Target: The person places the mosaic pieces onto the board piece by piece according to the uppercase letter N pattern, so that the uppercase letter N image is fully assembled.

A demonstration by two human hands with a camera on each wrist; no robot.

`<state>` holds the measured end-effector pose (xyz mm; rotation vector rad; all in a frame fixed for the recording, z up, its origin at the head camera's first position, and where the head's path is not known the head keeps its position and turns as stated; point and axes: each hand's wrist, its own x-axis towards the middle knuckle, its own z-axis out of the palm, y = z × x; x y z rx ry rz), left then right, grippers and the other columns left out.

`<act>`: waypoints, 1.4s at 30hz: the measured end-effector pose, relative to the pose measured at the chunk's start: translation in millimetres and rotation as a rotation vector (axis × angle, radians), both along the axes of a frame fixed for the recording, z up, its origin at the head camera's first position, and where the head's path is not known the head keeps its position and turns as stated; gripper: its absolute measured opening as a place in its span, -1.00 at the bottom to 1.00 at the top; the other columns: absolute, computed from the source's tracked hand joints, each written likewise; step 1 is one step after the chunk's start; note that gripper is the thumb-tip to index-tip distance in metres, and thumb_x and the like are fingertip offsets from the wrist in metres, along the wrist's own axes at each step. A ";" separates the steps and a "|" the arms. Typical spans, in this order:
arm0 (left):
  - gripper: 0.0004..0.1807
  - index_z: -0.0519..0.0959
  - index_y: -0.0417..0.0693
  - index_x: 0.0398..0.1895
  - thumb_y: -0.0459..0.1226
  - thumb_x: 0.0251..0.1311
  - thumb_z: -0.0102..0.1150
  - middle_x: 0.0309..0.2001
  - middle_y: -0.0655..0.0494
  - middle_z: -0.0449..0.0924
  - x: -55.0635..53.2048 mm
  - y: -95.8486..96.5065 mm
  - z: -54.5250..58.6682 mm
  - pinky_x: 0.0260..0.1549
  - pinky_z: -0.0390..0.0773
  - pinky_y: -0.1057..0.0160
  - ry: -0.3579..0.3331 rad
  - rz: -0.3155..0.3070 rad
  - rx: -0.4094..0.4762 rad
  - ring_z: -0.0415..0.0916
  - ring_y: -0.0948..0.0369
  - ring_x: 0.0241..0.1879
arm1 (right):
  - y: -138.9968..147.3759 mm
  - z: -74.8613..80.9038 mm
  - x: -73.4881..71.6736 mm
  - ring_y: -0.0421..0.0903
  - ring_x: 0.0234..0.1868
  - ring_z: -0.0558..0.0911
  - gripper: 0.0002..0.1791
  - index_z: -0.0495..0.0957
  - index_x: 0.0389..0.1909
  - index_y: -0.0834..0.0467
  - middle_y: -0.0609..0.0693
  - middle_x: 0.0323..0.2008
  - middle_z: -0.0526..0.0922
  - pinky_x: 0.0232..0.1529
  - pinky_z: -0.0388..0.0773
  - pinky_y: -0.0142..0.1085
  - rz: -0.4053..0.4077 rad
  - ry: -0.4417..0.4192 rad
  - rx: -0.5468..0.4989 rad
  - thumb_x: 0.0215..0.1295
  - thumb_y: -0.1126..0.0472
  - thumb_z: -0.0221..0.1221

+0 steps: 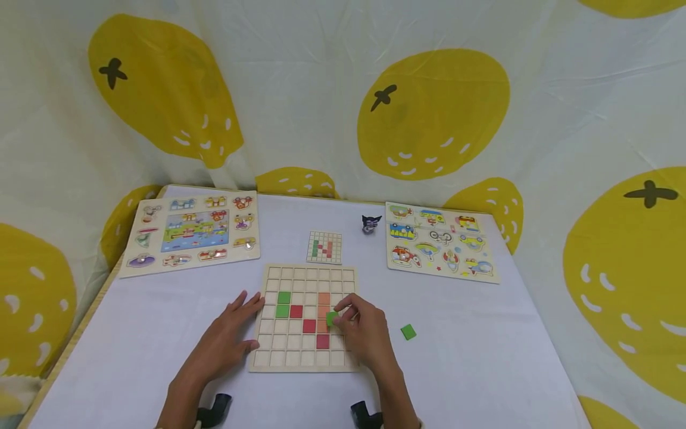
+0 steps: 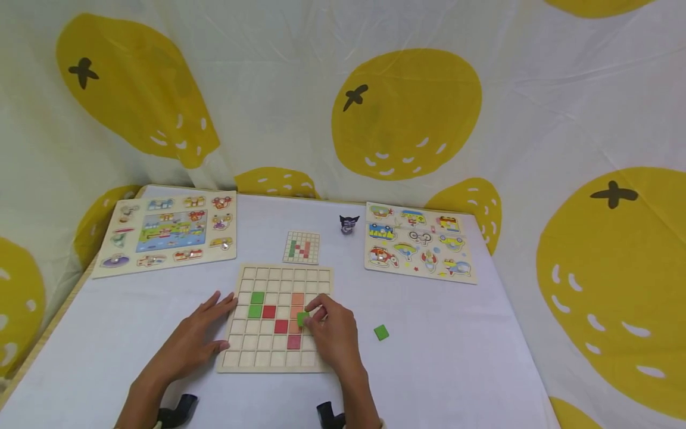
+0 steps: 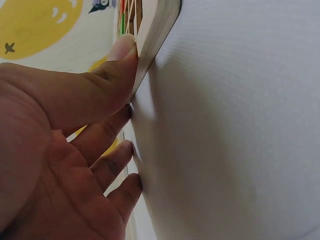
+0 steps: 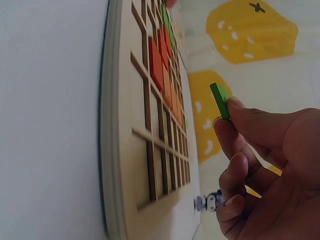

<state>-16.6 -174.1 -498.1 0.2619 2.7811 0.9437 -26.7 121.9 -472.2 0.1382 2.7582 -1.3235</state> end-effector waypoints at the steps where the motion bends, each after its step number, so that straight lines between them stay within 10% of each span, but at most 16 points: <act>1: 0.01 0.36 0.01 0.61 -0.36 0.02 0.62 0.67 0.06 0.24 -0.1 0.0 0.3 0.51 0.25 -0.39 0.000 -0.001 -0.002 -0.02 -0.17 0.71 | -3.4 0.2 0.4 -0.14 -0.46 0.46 -0.83 0.69 -0.19 -0.12 -0.16 -0.45 0.61 -0.50 0.39 -0.39 0.013 0.002 -0.004 0.32 0.21 0.44; 42: 0.00 0.40 -0.05 0.58 -0.39 -0.02 0.63 0.64 0.02 0.28 -1.3 -0.4 -0.4 0.48 0.30 -0.39 0.035 -0.013 -0.002 0.03 -0.20 0.69 | -99.8 -16.2 -15.9 -0.27 -0.50 0.44 -0.80 0.67 -0.42 -0.06 -0.26 -0.64 0.51 -0.39 0.29 -0.33 0.209 0.038 0.257 0.16 0.16 0.55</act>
